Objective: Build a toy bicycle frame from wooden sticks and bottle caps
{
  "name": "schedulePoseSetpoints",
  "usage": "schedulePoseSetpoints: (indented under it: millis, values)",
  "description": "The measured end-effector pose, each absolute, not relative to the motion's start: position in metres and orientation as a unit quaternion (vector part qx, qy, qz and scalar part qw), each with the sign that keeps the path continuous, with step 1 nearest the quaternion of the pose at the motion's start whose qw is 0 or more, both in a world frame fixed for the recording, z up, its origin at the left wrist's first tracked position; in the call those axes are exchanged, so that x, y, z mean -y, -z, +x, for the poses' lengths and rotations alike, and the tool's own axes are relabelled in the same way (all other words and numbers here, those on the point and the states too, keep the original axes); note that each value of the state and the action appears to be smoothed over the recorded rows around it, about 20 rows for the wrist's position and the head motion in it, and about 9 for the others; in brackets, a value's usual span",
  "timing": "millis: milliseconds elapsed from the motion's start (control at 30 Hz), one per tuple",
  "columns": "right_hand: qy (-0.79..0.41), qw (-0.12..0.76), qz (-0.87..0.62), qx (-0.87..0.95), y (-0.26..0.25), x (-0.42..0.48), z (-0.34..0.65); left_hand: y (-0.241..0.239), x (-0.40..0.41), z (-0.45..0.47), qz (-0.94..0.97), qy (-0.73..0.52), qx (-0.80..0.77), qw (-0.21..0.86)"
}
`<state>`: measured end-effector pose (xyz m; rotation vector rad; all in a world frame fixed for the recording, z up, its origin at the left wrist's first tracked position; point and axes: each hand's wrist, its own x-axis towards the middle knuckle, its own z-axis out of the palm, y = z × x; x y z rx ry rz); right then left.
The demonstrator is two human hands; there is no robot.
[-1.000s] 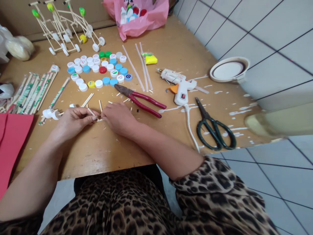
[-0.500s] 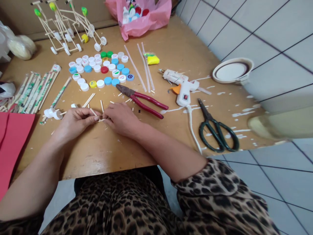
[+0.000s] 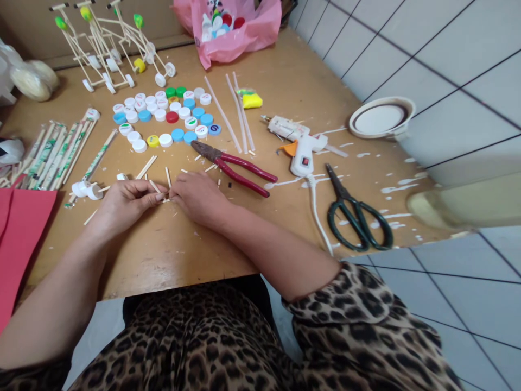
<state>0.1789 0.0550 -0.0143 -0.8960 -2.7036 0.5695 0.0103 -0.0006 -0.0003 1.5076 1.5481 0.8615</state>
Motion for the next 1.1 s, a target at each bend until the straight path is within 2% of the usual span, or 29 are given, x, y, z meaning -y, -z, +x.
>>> schedulePoseSetpoints:
  millis: [267, 533, 1100]
  values:
    - [-0.210, 0.141, -0.303, 0.919, 0.0167, -0.0560, 0.1796, 0.0011, 0.0018, 0.0101, 0.597, -0.341, -0.613, 0.389]
    - [-0.327, 0.195, -0.296, 0.876, 0.0143, -0.0638, 0.1876, 0.0010, 0.0016, 0.0093, 0.604, -0.338, -0.624, 0.363]
    - [-0.252, 0.149, -0.295, 0.910, 0.0153, -0.0588, 0.1829, -0.0028, -0.0001, 0.0080, 0.610, -0.328, -0.609, 0.386]
